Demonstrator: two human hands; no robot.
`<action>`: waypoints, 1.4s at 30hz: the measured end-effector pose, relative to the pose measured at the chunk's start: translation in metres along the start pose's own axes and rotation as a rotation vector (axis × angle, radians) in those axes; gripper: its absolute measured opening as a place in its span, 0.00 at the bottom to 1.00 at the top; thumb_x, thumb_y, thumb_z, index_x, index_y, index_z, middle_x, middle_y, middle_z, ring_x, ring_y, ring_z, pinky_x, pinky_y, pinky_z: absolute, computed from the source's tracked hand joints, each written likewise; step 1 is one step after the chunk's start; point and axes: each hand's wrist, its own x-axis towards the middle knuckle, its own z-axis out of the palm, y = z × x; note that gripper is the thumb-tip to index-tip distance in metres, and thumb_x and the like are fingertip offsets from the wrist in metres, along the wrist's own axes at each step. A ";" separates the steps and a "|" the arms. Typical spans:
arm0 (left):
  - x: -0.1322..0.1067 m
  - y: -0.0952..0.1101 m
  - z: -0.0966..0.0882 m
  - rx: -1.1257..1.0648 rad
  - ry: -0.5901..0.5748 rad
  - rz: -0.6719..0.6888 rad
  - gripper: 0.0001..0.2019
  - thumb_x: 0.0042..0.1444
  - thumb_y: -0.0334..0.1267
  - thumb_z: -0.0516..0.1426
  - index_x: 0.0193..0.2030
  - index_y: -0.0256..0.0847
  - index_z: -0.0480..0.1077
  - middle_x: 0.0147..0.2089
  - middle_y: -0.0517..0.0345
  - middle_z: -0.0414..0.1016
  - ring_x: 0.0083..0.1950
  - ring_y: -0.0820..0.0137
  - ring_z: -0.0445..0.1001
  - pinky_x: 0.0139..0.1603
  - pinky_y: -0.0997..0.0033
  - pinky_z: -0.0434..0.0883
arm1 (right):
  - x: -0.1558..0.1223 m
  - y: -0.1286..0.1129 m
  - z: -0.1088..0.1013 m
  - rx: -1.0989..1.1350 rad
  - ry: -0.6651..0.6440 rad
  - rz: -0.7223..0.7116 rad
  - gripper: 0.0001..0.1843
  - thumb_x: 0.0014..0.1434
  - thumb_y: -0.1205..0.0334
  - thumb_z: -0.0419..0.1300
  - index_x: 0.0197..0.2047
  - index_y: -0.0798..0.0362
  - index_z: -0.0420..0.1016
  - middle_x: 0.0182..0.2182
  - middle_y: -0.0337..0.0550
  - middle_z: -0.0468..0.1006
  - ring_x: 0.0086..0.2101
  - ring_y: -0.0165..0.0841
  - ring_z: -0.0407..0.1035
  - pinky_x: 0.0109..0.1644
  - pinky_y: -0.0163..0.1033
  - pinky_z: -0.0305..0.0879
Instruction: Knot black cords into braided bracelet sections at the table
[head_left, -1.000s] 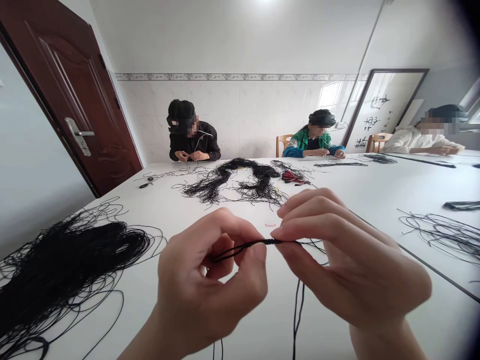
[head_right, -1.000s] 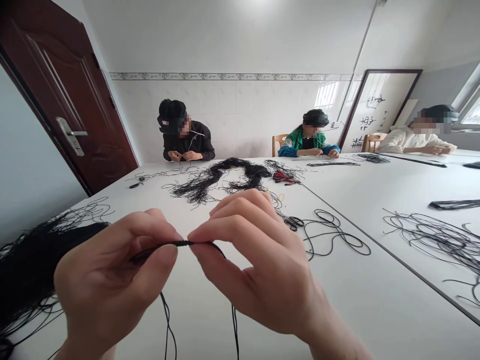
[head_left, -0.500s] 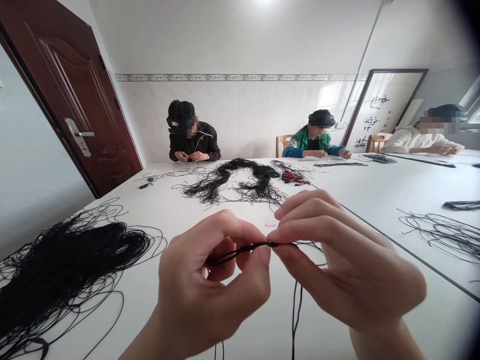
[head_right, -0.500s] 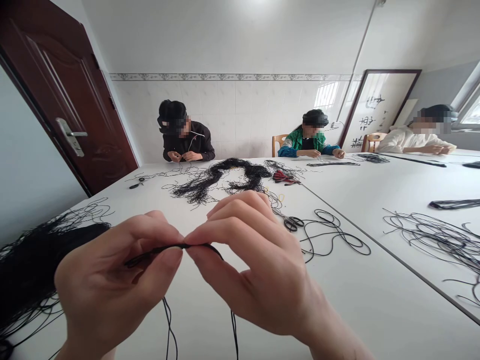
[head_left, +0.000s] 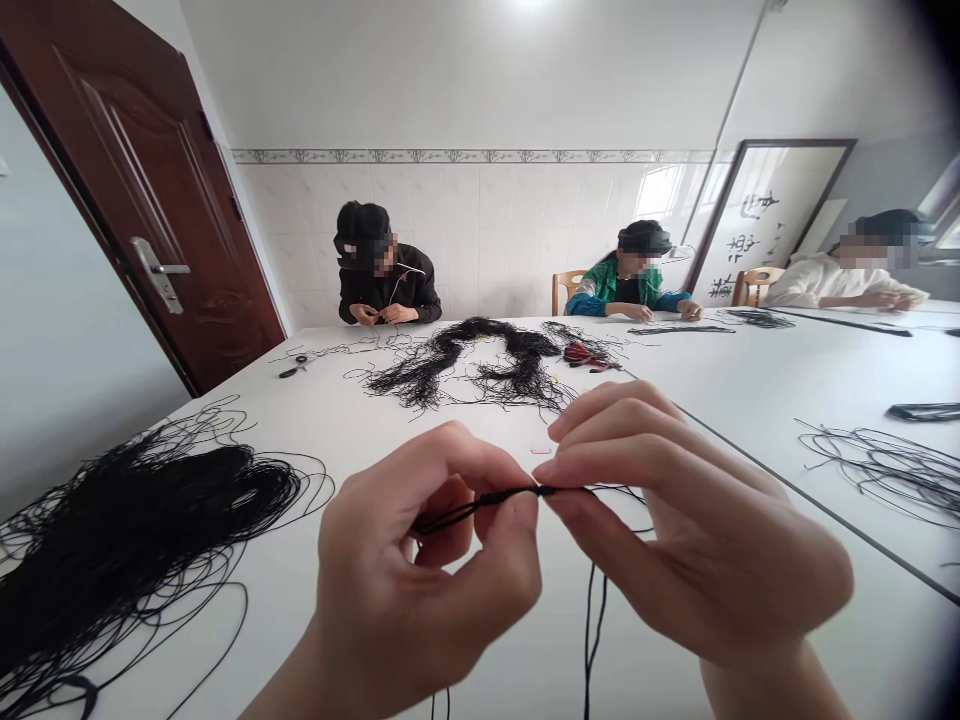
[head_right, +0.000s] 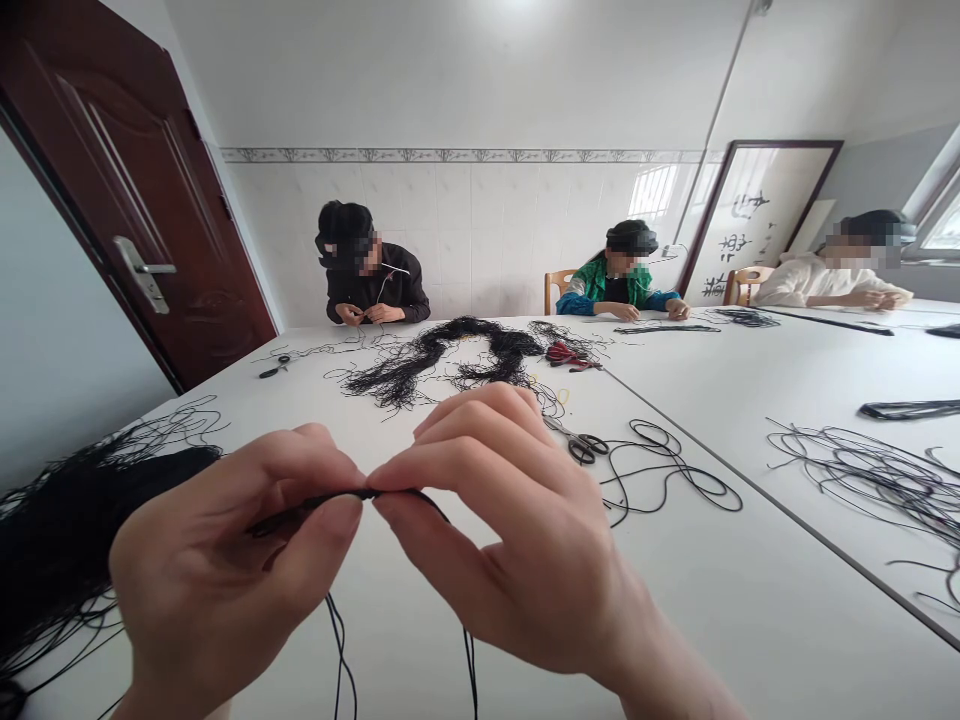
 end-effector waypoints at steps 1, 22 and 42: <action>0.000 0.000 0.001 -0.002 0.017 -0.008 0.11 0.47 0.22 0.56 0.29 0.45 0.69 0.20 0.72 0.63 0.18 0.84 0.54 0.15 0.88 0.54 | 0.000 0.000 0.000 0.006 0.009 -0.001 0.10 0.56 0.79 0.61 0.38 0.56 0.72 0.29 0.40 0.75 0.34 0.31 0.69 0.37 0.42 0.70; -0.001 0.009 0.005 -0.181 0.170 -0.303 0.07 0.46 0.28 0.58 0.27 0.45 0.73 0.16 0.72 0.61 0.15 0.83 0.55 0.14 0.86 0.55 | -0.004 0.002 -0.003 0.031 0.018 0.056 0.11 0.56 0.80 0.60 0.39 0.56 0.71 0.29 0.39 0.72 0.35 0.30 0.68 0.38 0.42 0.67; 0.001 0.004 0.003 -0.198 0.165 -0.200 0.11 0.47 0.23 0.59 0.26 0.47 0.75 0.21 0.74 0.72 0.22 0.85 0.68 0.26 0.96 0.69 | -0.003 0.005 -0.004 0.019 0.025 0.002 0.13 0.55 0.80 0.61 0.42 0.56 0.73 0.30 0.40 0.73 0.36 0.33 0.69 0.39 0.44 0.67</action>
